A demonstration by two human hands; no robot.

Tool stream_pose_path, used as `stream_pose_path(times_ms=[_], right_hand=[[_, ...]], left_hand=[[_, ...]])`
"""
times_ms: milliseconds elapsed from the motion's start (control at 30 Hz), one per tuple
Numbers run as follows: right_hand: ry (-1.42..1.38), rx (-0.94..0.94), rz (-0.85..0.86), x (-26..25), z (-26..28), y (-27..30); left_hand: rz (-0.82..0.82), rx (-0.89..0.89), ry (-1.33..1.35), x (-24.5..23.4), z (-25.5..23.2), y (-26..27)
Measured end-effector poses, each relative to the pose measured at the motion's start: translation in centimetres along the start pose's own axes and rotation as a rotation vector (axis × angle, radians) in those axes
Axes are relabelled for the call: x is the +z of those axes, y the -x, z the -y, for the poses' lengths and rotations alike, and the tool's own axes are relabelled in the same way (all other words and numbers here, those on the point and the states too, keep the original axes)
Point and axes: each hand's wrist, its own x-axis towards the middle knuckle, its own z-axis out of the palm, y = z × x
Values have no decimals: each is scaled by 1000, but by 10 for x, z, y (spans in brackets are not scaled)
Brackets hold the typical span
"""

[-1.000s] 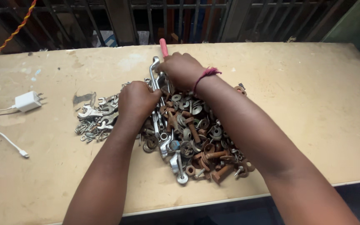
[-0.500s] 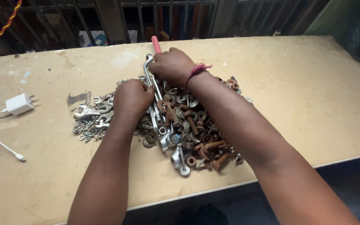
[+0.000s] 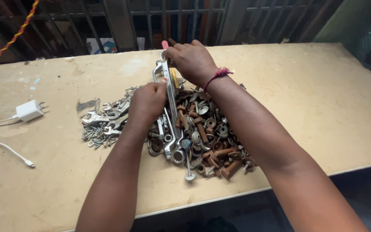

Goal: The person sorts through a large pile of rusted and clean metal hardware, including various wrenches, bolts, nuts, and washers, by hand. They select specific wrenches from the pile and arrange them into organized groups on the table workspace.

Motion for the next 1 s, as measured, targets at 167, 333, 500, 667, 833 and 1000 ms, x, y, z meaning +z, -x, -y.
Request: stream_pose_path(times_ms=[167, 333, 500, 667, 833, 1000], right_hand=[[-29, -7, -39, 0, -8, -12], [8, -63, -226, -2, -13, -16], [-63, 11, -265, 3, -10, -21], [-224, 63, -166, -10, -4, -14], [-541, 218, 89, -41, 10, 6], [-703, 216, 208, -74, 31, 45]], left_hand=[[158, -8, -62, -5, -10, 2], [129, 90, 93, 2, -6, 3], [53, 127, 129, 9, -2, -1], [-59, 243, 144, 15, 1, -5], [-151, 312, 195, 19, 0, -3], [-236, 393, 189, 16, 4, -3]])
